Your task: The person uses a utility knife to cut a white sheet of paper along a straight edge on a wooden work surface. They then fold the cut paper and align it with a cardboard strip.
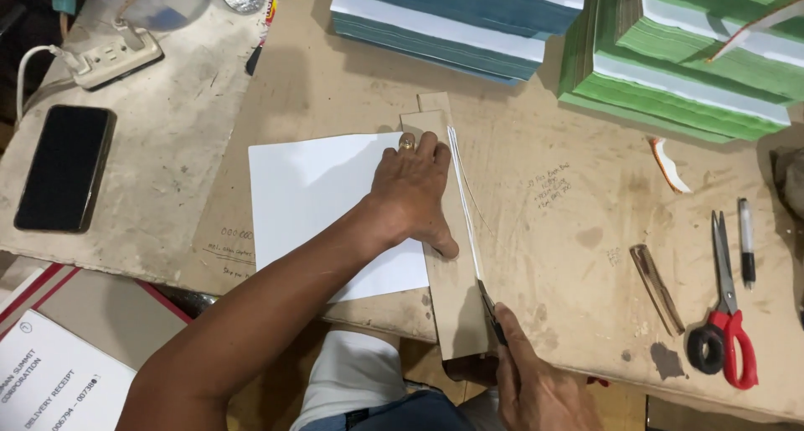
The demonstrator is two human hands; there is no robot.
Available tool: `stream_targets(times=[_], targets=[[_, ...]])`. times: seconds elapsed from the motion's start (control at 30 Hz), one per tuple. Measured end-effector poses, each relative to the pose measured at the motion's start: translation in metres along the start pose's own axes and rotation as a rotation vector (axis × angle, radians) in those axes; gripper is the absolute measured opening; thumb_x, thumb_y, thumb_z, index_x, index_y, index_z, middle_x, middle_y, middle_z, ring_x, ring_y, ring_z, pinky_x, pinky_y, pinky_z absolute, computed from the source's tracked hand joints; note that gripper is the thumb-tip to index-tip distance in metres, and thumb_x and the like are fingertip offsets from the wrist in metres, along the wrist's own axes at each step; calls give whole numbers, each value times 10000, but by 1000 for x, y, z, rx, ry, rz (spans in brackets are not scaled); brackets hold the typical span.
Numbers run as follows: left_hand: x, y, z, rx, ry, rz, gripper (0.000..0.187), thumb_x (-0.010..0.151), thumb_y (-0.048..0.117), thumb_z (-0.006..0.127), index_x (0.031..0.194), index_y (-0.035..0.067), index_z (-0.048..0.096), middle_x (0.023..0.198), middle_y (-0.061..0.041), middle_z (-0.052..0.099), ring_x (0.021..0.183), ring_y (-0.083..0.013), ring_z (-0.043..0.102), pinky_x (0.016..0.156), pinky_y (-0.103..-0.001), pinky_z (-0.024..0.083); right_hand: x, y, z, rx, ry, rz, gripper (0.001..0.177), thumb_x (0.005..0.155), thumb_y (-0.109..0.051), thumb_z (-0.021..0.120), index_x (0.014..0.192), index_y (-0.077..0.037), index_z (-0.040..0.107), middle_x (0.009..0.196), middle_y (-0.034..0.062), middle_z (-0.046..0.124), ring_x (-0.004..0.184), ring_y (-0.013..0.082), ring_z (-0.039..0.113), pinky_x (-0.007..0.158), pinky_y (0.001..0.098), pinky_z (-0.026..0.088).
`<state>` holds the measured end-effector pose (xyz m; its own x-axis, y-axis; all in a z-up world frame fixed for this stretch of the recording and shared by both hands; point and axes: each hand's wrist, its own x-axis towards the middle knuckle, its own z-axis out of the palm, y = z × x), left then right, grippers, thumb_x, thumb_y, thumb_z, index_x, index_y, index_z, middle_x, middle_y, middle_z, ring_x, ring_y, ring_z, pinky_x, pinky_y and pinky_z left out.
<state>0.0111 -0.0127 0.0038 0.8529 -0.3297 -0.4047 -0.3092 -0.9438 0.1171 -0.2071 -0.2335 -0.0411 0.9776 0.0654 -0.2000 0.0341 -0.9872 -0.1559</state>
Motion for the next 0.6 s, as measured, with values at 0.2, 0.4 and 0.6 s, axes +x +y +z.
stream_targets(times=[0.2, 0.4, 0.6], targets=[[0, -3, 4, -64, 2, 13, 1351, 368, 685, 922, 1439, 85, 359, 1305, -67, 385, 1220, -318, 425, 928, -413, 448, 10, -6, -43, -29, -182, 210, 693, 909, -531, 551, 1552, -612, 303, 585, 47, 763, 490, 243, 752, 669, 450, 661], [-2, -9, 19, -151, 51, 66, 1422, 415, 670, 970, 1505, 59, 293, 1381, -121, 363, 1275, -390, 395, 1011, -471, 408, 66, -32, -81, 442, 51, 171, 553, 953, -403, 478, 1504, -355, 474, 1494, -3, 612, 1251, 381, 623, 1007, 451, 499], [-6, -6, 7, -91, 146, 94, 1345, 423, 731, 916, 1434, 31, 369, 1351, -150, 411, 1201, -401, 456, 968, -487, 418, 143, -68, -77, 468, -30, 259, 623, 946, -429, 434, 1569, -427, 430, 1061, 257, 748, 938, 491, 714, 779, 486, 545]])
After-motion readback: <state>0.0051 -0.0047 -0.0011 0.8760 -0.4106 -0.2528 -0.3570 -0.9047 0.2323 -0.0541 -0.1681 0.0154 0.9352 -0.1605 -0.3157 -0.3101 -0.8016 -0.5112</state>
